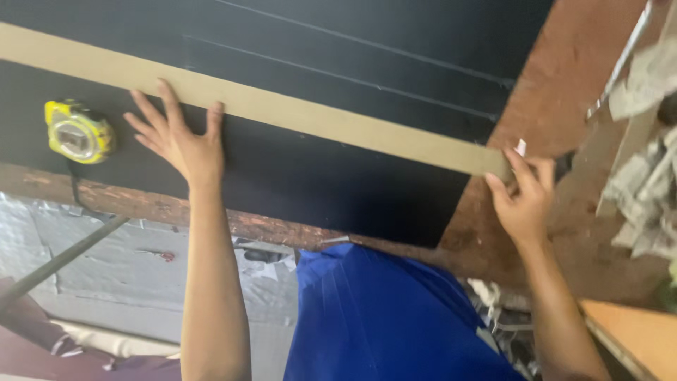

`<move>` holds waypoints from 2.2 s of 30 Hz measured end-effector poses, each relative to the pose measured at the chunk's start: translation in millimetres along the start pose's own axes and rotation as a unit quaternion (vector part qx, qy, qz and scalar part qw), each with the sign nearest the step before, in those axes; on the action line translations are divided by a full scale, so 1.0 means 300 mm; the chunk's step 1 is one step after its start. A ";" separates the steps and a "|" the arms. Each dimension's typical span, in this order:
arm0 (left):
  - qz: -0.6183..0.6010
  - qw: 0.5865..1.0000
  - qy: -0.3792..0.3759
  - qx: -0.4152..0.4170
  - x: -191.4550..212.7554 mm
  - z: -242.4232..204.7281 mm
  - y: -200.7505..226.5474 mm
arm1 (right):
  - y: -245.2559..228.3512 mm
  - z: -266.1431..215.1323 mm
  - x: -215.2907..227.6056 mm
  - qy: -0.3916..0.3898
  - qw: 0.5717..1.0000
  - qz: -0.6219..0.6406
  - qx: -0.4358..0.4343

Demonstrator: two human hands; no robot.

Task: The person measures a large black sheet on a workbench using a yellow tape measure and marks points with a white marker. They then use a long straightedge to draw straight lines between the marks, repeating the process to create a grid pattern on the sheet.

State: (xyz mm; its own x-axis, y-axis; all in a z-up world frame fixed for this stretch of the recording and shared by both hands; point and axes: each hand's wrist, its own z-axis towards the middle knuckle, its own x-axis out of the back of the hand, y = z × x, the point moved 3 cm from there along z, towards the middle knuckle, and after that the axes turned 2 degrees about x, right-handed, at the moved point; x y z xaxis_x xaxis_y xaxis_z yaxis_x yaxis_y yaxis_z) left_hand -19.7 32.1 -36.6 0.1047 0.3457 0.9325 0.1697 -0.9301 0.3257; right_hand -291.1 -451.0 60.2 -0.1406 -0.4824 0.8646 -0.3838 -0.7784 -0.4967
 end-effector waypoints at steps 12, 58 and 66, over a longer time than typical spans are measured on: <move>-0.003 1.000 -0.011 0.011 0.071 -0.005 0.065 | -0.679 0.469 -0.413 -0.145 0.947 0.203 0.201; 0.045 0.994 -0.091 -0.041 0.009 -0.201 0.162 | -0.055 0.140 0.017 -0.045 0.994 -0.088 0.044; -0.008 0.996 -0.041 -0.085 0.009 -0.415 0.171 | -0.136 0.110 -0.081 -0.122 0.977 -0.169 0.042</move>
State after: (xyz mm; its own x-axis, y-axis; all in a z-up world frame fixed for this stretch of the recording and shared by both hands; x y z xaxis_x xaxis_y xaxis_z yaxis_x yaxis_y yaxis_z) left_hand -132.6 -30.1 2.0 0.1842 0.3631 0.9134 0.0046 -0.9296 0.3686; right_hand -242.1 -420.8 57.0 0.2062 -0.2653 0.9419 -0.2923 -0.9353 -0.1994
